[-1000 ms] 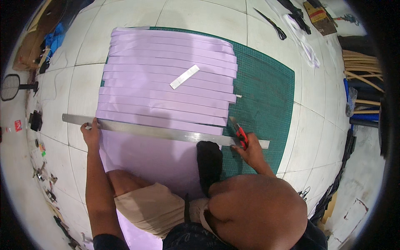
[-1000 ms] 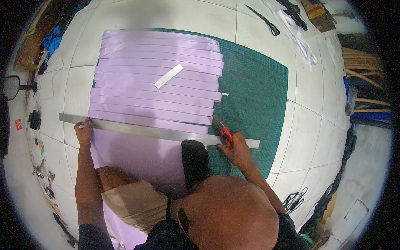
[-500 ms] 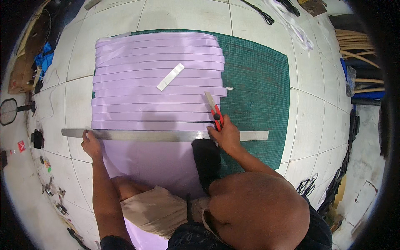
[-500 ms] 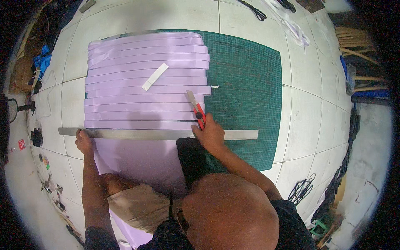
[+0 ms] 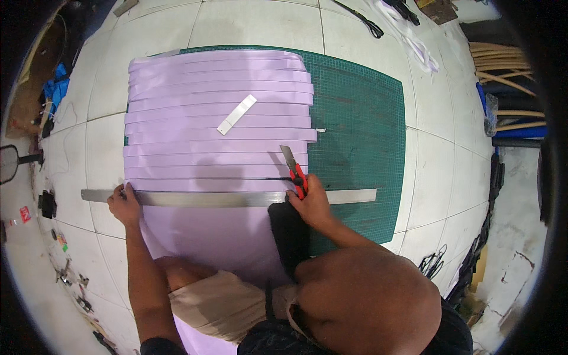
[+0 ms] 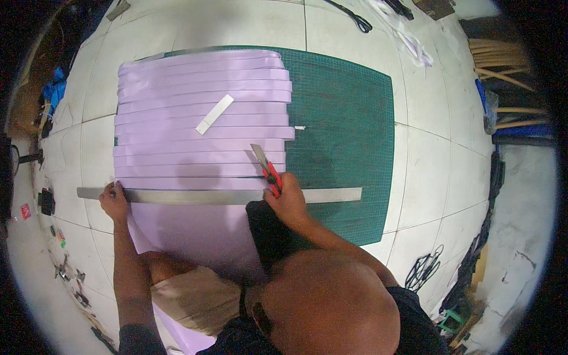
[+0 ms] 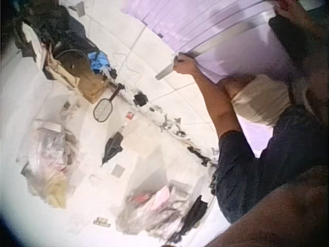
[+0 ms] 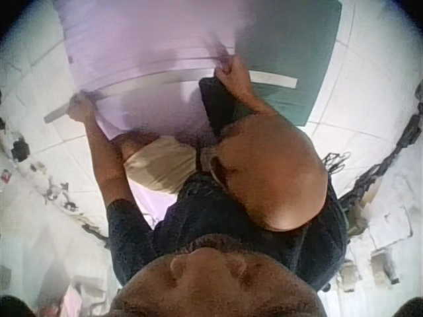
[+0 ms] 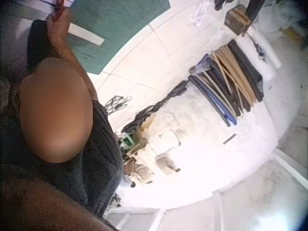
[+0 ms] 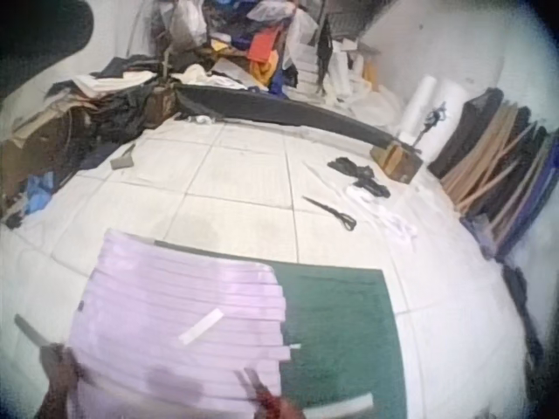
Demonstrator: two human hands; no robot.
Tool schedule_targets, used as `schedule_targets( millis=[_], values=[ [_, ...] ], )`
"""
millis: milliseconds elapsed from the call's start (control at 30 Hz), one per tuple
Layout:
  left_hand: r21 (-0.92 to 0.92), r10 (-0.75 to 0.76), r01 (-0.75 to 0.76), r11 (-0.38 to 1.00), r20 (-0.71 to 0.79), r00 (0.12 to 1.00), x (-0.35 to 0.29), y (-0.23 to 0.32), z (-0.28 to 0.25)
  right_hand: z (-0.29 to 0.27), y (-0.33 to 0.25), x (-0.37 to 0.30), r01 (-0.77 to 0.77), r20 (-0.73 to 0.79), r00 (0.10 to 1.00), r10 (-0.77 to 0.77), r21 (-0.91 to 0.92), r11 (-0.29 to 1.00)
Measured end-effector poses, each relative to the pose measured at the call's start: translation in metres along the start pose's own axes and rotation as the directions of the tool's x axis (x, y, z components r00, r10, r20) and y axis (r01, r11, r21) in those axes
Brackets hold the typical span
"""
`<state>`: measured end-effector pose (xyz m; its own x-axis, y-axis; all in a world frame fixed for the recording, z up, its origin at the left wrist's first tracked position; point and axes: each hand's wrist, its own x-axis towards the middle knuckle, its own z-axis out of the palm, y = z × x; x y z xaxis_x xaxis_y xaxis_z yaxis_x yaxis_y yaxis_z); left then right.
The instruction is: The person cuts several strips of purple fabric using a utility knife and a metal ruler on a green cutting mat.
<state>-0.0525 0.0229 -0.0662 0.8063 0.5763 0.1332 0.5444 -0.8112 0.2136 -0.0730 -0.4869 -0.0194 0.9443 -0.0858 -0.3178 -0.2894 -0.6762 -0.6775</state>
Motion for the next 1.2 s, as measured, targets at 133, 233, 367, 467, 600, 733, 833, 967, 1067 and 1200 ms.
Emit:
schedule_targets(
  millis=[133, 233, 367, 467, 600, 733, 833, 967, 1067, 1200],
  values=[
    [-0.099, 0.035, -0.040, 0.994, -0.048, 0.998, 0.003, -0.014, 0.005, 0.009, 0.005, 0.001, 0.000, 0.005, 1.000, 0.000, 0.011, 1.000],
    [-0.136, -0.035, 0.037, 0.990, 0.023, 0.999, 0.007, -0.015, 0.011, 0.001, 0.008, 0.005, -0.037, 0.023, 0.999, 0.035, 0.054, 0.998],
    [-0.470, -0.105, 0.121, 0.874, 0.061, 0.993, 0.002, -0.002, 0.009, 0.003, 0.015, 0.010, 0.043, -0.066, 0.997, -0.040, 0.052, 0.998],
    [-0.555, -0.134, 0.224, 0.801, 0.198, 0.971, -0.003, 0.001, 0.003, -0.002, 0.011, 0.013, 0.033, -0.021, 0.999, -0.031, 0.059, 0.998],
    [-0.587, -0.154, 0.264, 0.765, 0.231, 0.961, -0.004, 0.005, 0.002, 0.000, 0.005, 0.009, -0.035, -0.067, 0.997, 0.043, 0.114, 0.993],
    [-0.611, -0.133, 0.157, 0.776, 0.084, 0.987, -0.005, -0.001, 0.013, -0.002, -0.002, 0.006, -0.032, -0.044, 0.998, 0.036, 0.086, 0.996],
    [-0.438, -0.180, 0.173, 0.882, 0.025, 0.983, 0.005, -0.012, 0.010, 0.015, 0.000, 0.004, 0.092, 0.017, 0.996, -0.092, 0.025, 0.995],
    [-0.507, -0.135, 0.190, 0.841, 0.144, 0.980, -0.001, -0.002, 0.008, 0.011, 0.012, 0.006, 0.049, -0.082, 0.996, -0.045, 0.040, 0.998],
    [-0.495, -0.092, 0.160, 0.854, 0.160, 0.983, -0.005, 0.000, 0.007, -0.002, 0.017, 0.007, -0.042, -0.065, 0.997, 0.045, 0.039, 0.998],
    [-0.403, -0.079, 0.086, 0.911, 0.034, 0.996, -0.006, 0.010, 0.008, 0.003, 0.029, 0.008, 0.075, -0.091, 0.993, -0.068, 0.075, 0.994]
  ],
)
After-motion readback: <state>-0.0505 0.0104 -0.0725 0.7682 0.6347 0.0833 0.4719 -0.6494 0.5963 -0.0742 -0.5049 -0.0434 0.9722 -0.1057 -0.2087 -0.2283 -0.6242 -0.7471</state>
